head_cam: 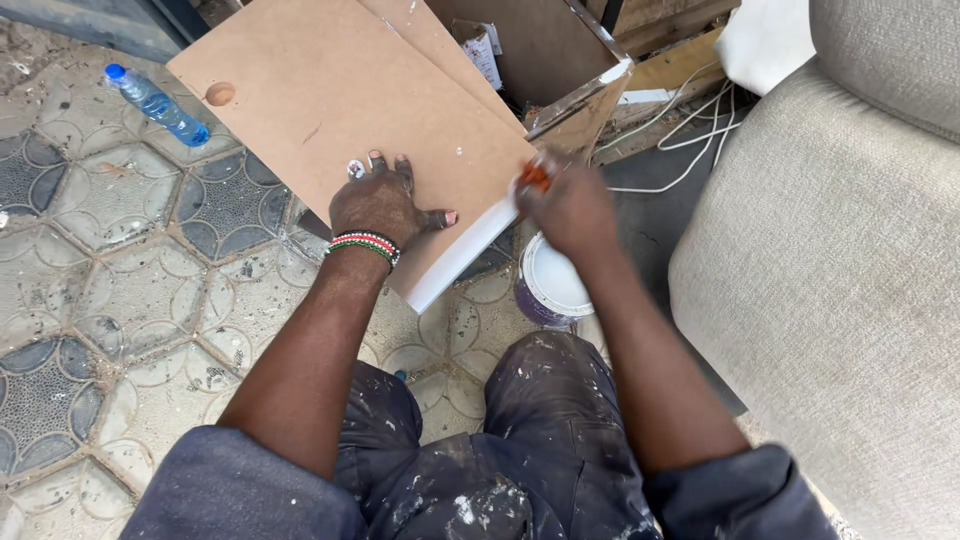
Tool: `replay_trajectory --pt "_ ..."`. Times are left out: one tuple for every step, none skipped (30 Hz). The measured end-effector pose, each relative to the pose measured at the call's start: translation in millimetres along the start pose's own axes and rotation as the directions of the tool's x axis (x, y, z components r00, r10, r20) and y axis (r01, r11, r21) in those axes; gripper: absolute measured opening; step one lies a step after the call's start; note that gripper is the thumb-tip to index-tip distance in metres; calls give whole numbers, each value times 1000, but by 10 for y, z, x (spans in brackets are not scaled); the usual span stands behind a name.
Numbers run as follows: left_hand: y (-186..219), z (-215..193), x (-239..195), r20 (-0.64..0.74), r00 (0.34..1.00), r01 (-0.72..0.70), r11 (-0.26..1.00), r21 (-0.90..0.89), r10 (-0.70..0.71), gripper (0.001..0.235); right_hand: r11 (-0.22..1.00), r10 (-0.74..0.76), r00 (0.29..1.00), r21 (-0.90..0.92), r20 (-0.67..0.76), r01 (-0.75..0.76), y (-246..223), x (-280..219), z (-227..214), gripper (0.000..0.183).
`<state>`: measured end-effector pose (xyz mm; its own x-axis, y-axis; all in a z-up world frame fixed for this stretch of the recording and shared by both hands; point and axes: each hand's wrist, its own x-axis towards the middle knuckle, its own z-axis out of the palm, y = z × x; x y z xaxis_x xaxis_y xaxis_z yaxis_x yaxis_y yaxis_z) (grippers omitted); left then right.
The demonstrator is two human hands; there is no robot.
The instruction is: The person paints a rectangular wooden board white using a small brush and a paint can. They first paint the face of the board, then flip it to paint the edges, and finally paint the other side.
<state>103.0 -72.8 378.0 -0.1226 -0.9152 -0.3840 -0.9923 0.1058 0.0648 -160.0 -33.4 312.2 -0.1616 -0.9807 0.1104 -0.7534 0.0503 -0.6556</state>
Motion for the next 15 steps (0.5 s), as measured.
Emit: replay_trajectory --pt "-11 12 40 -2 1000 2 1000 0 -2 111 1000 -2 1000 1 0 2 -173 -247 232 32" --pt "-15 24 80 -2 1000 -1 1000 12 1 116 1000 18 993 -26 117 -15 -339 -495 460 41" --pt "3 41 126 -2 1000 -7 1000 26 8 120 998 43 972 -55 230 -31 -487 -747 675 50" --pt "-1 27 117 -2 1000 -9 1000 26 9 120 998 44 972 -55 229 -33 -639 -1038 821 50" --pt "-5 13 107 14 1000 -4 999 34 3 122 977 -213 958 60 192 205 -794 -1333 966 42" --pt "-10 0 94 30 1000 1 999 43 -2 124 887 -454 882 160 127 434 -950 -1628 1115 34" --pt "-6 3 75 30 1000 -4 999 46 3 124 889 -450 885 159 124 430 -1016 -1742 1026 34" --pt "-3 5 59 28 1000 -1 999 44 0 123 865 -464 883 246 65 437 -1083 -1853 939 31" --pt "-5 -15 60 20 1000 4 999 42 -5 122 830 -477 879 330 2 450 -1153 -1933 855 29" --pt "13 -36 54 16 1000 1 999 45 -1 122 830 -477 879 328 -4 452 -1091 -1911 765 29" --pt "22 -41 33 23 1000 4 999 44 -5 120 834 -225 972 530 70 155 -1032 -1910 674 27" --pt "29 -43 12 29 1000 8 999 43 -9 118 720 22 980 676 198 -153 -972 -1910 585 26" --pt "20 -34 20 31 1000 6 999 43 -7 118 720 24 980 676 198 -154 -786 -1785 541 26" --pt "12 -25 27 27 1000 6 999 40 -7 118 653 171 972 720 161 -234 -596 -1661 496 28" --pt "4 -19 35 23 1000 5 999 36 -6 119 572 316 940 764 131 -299 -410 -1536 450 31"
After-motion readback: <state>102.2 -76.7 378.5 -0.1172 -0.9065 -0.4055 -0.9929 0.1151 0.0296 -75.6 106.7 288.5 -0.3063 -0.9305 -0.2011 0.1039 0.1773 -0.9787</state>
